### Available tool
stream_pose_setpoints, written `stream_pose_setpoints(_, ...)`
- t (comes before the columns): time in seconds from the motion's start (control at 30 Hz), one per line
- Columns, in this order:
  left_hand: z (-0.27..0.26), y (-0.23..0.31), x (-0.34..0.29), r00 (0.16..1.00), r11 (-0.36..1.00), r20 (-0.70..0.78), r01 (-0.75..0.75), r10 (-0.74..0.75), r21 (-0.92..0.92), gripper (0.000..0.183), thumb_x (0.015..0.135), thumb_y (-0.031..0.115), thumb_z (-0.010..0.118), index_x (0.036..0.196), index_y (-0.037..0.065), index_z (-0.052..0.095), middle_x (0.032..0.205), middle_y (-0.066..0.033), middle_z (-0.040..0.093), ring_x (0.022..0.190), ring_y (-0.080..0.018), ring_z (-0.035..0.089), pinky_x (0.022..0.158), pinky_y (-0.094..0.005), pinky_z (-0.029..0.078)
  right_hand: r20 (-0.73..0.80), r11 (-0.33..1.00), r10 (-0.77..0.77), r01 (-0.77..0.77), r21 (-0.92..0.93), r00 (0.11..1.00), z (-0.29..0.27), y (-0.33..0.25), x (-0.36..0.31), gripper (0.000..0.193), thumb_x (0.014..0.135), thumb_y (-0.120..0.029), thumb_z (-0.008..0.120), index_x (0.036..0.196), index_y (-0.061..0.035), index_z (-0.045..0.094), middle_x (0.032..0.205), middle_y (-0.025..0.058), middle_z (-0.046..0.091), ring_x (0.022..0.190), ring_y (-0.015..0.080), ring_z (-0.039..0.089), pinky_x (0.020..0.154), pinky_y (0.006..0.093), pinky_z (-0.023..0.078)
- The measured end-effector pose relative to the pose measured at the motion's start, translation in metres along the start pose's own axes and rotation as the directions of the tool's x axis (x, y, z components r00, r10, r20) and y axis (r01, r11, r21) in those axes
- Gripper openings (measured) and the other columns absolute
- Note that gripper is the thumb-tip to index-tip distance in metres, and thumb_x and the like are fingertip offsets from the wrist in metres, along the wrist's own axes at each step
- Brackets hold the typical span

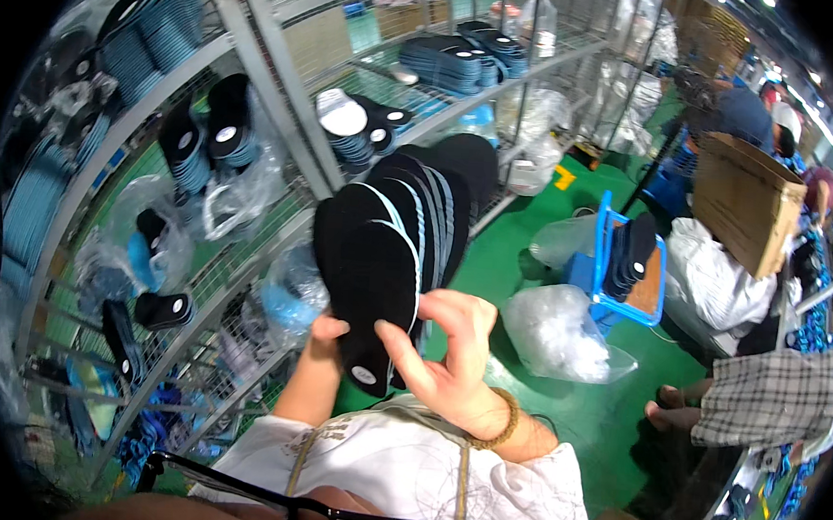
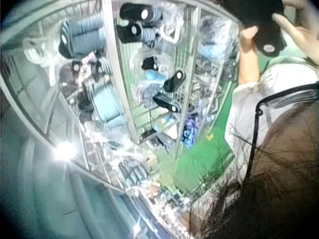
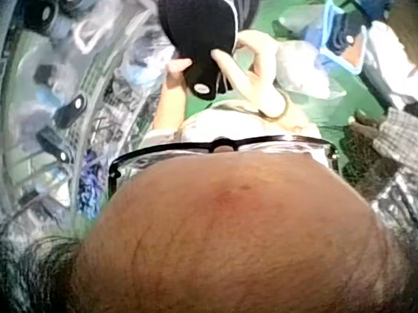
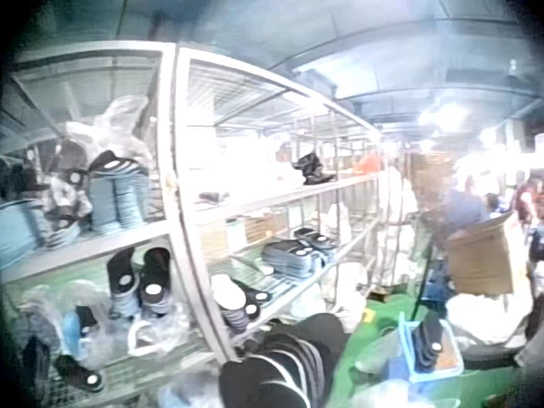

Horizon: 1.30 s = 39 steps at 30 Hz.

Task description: The person gathers shoe insoles from a plastic container, checks their surfaces, and stacks them into organized piles on metal storage shelves.

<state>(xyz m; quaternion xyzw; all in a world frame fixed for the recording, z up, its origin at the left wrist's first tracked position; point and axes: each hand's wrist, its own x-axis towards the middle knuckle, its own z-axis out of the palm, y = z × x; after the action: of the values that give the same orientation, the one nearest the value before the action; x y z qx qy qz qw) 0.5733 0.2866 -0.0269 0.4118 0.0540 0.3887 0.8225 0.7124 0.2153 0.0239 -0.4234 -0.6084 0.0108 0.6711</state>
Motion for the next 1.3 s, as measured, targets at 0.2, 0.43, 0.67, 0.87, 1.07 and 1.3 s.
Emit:
stream_pose_setpoints(0.2, 0.030, 0.005, -0.010, 0.986, 0.981, -0.079, -0.134, 0.146, 0.138, 0.076, 0.059, 0.022, 0.063, 0.121, -0.003, 0.025, 0.117, -0.0174, 0.039, 0.103, -0.0264, 0.045, 0.087, -0.0343, 0.038, -0.035, 0.850, 0.300, -0.250, 0.464, 0.953, 0.000, 0.009, 0.001, 0.026, 0.069, 0.003, 0.060, 0.092, 0.0006, 0.049, 0.089, 0.0081, 0.049, 0.078, 0.0134, 0.046, 0.072, 0.0237, 0.038)
stream_pose_setpoints(0.43, 0.034, 0.005, -0.019, 0.949, 0.960, -0.223, -0.172, 0.221, 0.221, 0.078, 0.062, 0.036, 0.066, 0.117, -0.005, 0.029, 0.112, -0.0176, 0.042, 0.099, -0.0259, 0.048, 0.083, -0.0345, 0.042, -0.044, 0.834, 0.274, -0.215, 0.507, 0.961, 0.009, 0.013, -0.001, 0.026, 0.068, 0.002, 0.062, 0.091, -0.0004, 0.049, 0.090, 0.0087, 0.049, 0.077, 0.0132, 0.046, 0.070, 0.0231, 0.039)
stream_pose_setpoints(0.67, 0.030, 0.010, -0.027, 0.909, 0.927, -0.252, -0.268, 0.333, 0.261, 0.077, 0.061, 0.022, 0.064, 0.121, -0.004, 0.024, 0.115, -0.0169, 0.040, 0.102, -0.0256, 0.045, 0.086, -0.0345, 0.039, -0.034, 0.859, 0.232, -0.189, 0.476, 0.972, 0.018, 0.011, 0.000, 0.045, 0.067, 0.001, 0.063, 0.107, 0.0037, 0.043, 0.081, 0.0064, 0.051, 0.068, 0.0133, 0.047, 0.063, 0.0229, 0.040)
stream_pose_setpoints(0.87, 0.029, 0.010, -0.046, 0.884, 0.933, -0.354, -0.201, 0.305, 0.299, 0.077, 0.060, 0.022, 0.064, 0.121, -0.004, 0.023, 0.116, -0.0171, 0.040, 0.103, -0.0257, 0.044, 0.086, -0.0348, 0.038, 0.018, 0.924, 0.076, -0.077, 0.375, 0.997, 0.016, 0.016, -0.002, 0.055, 0.063, 0.003, 0.064, 0.113, 0.0048, 0.040, 0.080, 0.0071, 0.050, 0.065, 0.0137, 0.046, 0.060, 0.0236, 0.040)
stream_pose_setpoints(1.07, 0.035, 0.005, -0.037, 0.842, 0.867, -0.295, -0.336, 0.451, 0.368, 0.076, 0.060, 0.018, 0.059, 0.122, -0.003, 0.021, 0.117, -0.0174, 0.038, 0.104, -0.0258, 0.043, 0.087, -0.0351, 0.037, 0.032, 0.949, -0.031, 0.019, 0.314, 0.999, 0.011, 0.019, 0.005, 0.055, 0.061, 0.003, 0.065, 0.111, 0.0045, 0.043, 0.079, 0.0069, 0.049, 0.064, 0.0149, 0.045, 0.058, 0.0247, 0.039)
stream_pose_setpoints(1.3, 0.033, -0.007, -0.035, 0.858, 0.869, -0.270, -0.325, 0.437, 0.374, 0.076, 0.060, 0.016, 0.057, 0.123, -0.003, 0.019, 0.117, -0.0184, 0.037, 0.105, -0.0267, 0.042, 0.088, -0.0358, 0.036, 0.123, 0.923, -0.099, 0.045, 0.381, 0.987, -0.001, 0.035, 0.006, 0.058, 0.062, 0.006, 0.061, 0.115, 0.0068, 0.037, 0.097, 0.0112, 0.048, 0.077, 0.0171, 0.043, 0.070, 0.0271, 0.036)
